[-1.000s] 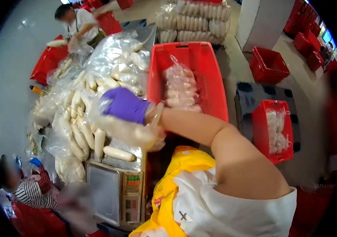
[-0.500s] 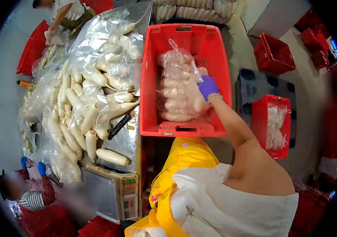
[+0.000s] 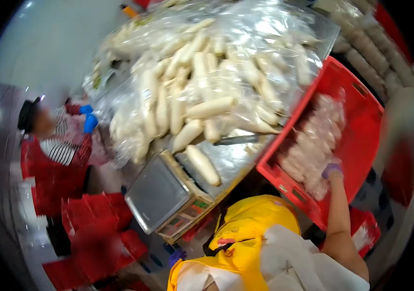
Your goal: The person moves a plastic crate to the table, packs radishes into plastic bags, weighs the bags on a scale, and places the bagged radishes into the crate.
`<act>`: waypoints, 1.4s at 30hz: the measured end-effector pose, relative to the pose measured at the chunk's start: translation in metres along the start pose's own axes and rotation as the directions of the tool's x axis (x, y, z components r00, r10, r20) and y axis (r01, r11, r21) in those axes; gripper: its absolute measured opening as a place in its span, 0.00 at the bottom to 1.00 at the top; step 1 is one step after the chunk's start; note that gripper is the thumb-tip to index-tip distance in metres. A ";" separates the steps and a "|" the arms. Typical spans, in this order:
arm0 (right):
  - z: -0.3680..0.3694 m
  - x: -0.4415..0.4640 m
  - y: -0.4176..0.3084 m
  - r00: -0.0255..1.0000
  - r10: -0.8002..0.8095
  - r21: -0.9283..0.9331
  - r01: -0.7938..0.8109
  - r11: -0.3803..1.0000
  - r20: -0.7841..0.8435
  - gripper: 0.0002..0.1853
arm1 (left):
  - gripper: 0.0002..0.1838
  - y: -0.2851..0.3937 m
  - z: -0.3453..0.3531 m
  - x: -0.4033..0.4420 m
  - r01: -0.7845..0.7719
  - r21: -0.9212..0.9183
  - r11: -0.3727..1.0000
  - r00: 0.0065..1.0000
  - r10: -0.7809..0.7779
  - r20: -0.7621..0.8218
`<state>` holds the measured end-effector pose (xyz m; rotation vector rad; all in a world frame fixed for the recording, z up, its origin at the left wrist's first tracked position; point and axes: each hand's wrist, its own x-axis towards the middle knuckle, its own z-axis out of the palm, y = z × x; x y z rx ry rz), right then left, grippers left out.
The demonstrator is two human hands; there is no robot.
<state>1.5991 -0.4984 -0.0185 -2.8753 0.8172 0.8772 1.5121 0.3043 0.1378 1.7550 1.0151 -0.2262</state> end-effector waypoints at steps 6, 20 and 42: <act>-0.312 -0.031 -0.184 0.807 -0.132 0.444 0.444 0.778 -0.576 0.22 | 0.19 0.194 -0.032 0.035 -0.482 -0.018 0.876 0.830 0.450 -0.330; -0.487 -0.041 -0.813 0.334 -0.695 -0.136 0.839 0.527 -0.636 0.66 | 0.52 0.489 0.132 0.215 -0.740 0.668 0.074 0.336 0.901 0.273; -0.629 -0.104 -0.612 0.319 -0.664 0.714 0.506 -0.484 -0.676 0.16 | 0.23 0.571 0.014 0.129 -0.963 0.268 0.024 -0.068 0.942 -0.328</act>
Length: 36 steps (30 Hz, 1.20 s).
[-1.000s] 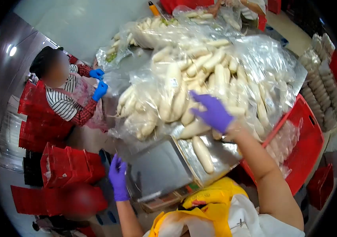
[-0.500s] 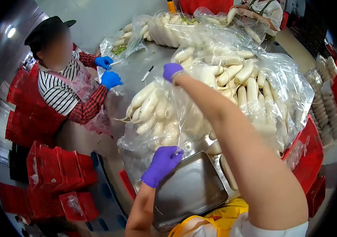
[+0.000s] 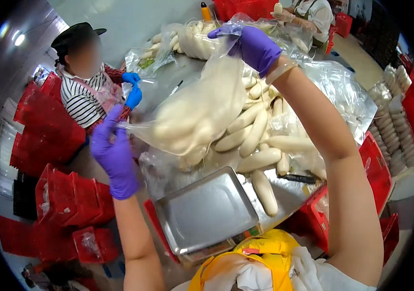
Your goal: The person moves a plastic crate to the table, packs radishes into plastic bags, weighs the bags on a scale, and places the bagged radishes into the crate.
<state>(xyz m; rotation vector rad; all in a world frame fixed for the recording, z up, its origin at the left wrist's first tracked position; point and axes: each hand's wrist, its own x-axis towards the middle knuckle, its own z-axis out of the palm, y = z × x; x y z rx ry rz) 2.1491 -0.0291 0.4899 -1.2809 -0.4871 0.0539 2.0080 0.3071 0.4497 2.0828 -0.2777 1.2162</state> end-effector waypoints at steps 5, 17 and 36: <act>0.033 -0.076 -0.019 0.994 -0.043 -0.121 0.055 0.991 0.105 0.19 | 0.23 0.028 -0.061 0.024 -0.161 0.262 0.951 0.982 0.182 -0.055; 0.076 -0.223 -0.048 0.924 0.107 -0.417 0.061 0.907 0.368 0.15 | 0.17 0.152 -0.160 -0.136 0.519 -0.030 0.854 0.854 -0.520 -0.019; 0.230 -0.305 0.048 0.654 0.208 -0.546 0.366 0.754 0.727 0.18 | 0.33 0.184 -0.183 -0.202 0.526 -0.841 0.130 0.707 -0.616 0.347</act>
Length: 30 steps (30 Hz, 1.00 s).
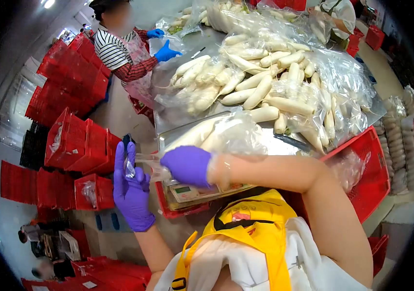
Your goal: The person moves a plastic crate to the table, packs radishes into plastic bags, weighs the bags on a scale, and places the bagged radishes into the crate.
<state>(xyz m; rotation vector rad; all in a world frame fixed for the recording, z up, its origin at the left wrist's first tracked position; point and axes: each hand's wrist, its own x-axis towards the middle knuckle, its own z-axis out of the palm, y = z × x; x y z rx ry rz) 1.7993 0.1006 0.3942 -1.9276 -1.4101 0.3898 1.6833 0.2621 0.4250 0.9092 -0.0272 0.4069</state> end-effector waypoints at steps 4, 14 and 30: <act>0.053 0.074 0.090 0.971 -0.134 -0.249 0.083 0.965 -0.196 0.21 | 0.33 0.009 -0.031 -0.007 -0.035 0.147 0.989 0.996 0.023 0.089; 0.014 0.089 0.101 0.995 -0.049 -0.689 -0.026 0.724 -0.089 0.13 | 0.29 0.016 -0.064 0.023 -0.097 0.258 0.961 0.995 0.085 0.060; 0.024 0.003 0.069 0.985 -0.164 -0.878 0.037 0.478 -0.048 0.11 | 0.28 0.002 -0.062 0.046 0.009 0.214 0.977 0.983 -0.047 0.175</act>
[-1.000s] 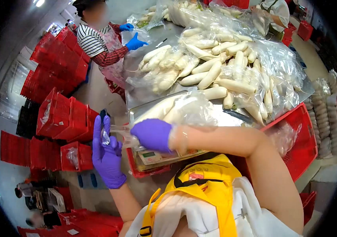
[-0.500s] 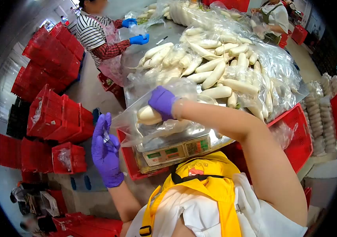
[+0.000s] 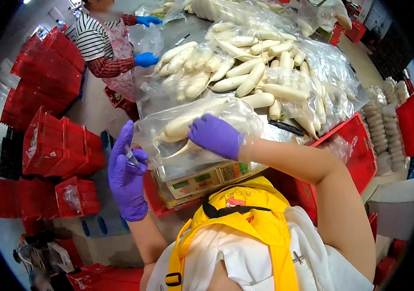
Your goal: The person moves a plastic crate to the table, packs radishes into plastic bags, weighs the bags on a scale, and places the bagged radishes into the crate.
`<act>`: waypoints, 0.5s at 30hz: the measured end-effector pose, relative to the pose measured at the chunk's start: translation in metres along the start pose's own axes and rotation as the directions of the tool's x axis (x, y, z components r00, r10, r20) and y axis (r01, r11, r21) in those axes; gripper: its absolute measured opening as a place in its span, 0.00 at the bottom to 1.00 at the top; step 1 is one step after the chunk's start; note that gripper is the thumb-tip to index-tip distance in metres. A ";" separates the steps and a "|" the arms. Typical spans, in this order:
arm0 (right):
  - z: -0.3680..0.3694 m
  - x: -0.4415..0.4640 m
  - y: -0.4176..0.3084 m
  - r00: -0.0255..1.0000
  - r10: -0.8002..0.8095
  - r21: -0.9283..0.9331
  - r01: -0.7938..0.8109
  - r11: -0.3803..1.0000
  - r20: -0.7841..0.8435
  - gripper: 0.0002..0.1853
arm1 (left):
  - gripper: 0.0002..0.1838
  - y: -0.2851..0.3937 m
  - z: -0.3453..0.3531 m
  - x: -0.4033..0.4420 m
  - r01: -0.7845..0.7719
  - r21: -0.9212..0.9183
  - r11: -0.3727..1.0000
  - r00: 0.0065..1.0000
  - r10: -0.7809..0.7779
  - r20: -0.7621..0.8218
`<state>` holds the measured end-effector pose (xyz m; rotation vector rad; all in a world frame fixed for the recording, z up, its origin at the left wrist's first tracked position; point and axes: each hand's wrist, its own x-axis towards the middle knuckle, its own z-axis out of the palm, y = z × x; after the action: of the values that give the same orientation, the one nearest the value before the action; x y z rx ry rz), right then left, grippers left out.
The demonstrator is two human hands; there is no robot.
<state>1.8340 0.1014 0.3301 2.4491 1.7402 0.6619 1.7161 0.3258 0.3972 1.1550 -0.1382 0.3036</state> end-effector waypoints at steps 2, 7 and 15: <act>0.007 -0.021 -0.009 0.998 0.003 0.102 -0.010 0.995 0.062 0.11 | 0.28 -0.002 0.001 -0.003 0.012 -0.029 1.000 1.000 -0.012 -0.001; -0.034 -0.025 -0.033 0.987 -0.127 0.180 0.144 0.973 -0.103 0.13 | 0.28 -0.008 0.008 -0.008 0.040 0.041 0.998 0.998 -0.041 0.038; 0.035 -0.030 0.015 0.755 0.317 0.371 -0.584 0.722 0.574 0.21 | 0.28 -0.001 0.013 -0.012 0.012 0.075 0.997 1.000 -0.011 -0.017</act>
<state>1.8528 0.0752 0.2942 3.0911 1.2061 -0.5008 1.7053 0.3121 0.3984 1.2266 -0.1060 0.3106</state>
